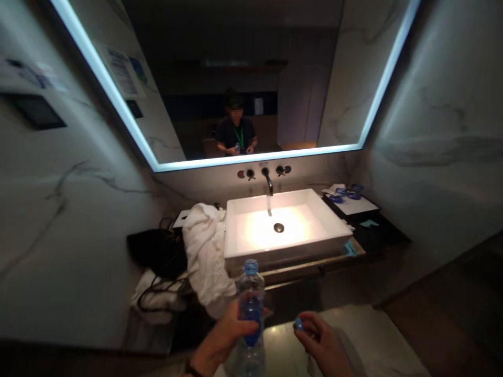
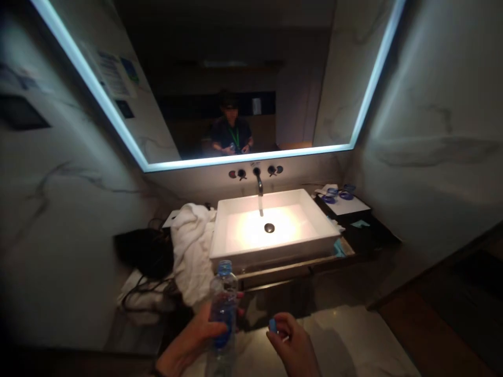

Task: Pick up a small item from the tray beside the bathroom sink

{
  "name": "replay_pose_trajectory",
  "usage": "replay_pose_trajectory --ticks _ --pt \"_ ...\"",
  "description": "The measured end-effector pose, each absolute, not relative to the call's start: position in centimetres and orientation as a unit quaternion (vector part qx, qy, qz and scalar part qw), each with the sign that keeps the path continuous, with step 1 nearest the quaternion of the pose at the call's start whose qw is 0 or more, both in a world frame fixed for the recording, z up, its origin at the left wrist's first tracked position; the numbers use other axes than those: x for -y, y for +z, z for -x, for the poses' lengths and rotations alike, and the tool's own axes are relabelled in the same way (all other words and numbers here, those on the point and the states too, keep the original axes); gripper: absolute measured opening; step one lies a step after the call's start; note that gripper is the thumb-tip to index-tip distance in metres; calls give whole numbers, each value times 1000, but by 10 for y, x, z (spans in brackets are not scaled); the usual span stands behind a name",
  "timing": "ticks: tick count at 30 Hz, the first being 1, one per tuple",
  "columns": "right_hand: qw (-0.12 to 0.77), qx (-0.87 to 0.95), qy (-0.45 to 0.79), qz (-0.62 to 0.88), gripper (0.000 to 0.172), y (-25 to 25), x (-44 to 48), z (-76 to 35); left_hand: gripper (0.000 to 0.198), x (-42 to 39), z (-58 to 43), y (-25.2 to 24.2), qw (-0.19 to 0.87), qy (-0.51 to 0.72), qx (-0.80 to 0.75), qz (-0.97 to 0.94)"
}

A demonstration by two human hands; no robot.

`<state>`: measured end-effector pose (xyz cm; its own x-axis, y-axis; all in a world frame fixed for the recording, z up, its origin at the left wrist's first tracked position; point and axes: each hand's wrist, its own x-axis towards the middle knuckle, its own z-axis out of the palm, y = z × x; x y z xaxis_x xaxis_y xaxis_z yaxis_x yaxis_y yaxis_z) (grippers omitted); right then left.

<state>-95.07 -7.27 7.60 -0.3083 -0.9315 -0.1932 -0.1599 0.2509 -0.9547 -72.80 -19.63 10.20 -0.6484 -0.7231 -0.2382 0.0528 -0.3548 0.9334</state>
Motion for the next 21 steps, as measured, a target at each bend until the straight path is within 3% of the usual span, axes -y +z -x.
replay_pose_trajectory --ticks 4,9,16,21 --pt "343 -677 -377 531 45 37 89 909 76 141 736 57 305 -867 323 -227" --pt "384 -635 -253 620 52 -32 94 856 61 125 689 -18 338 -877 228 -253" --pt "530 -562 -129 622 56 -194 137 735 48 143 580 -225 368 -827 -77 -417" --pt "518 -614 -102 587 57 -317 186 656 39 215 490 -337 363 -762 -2 -537"
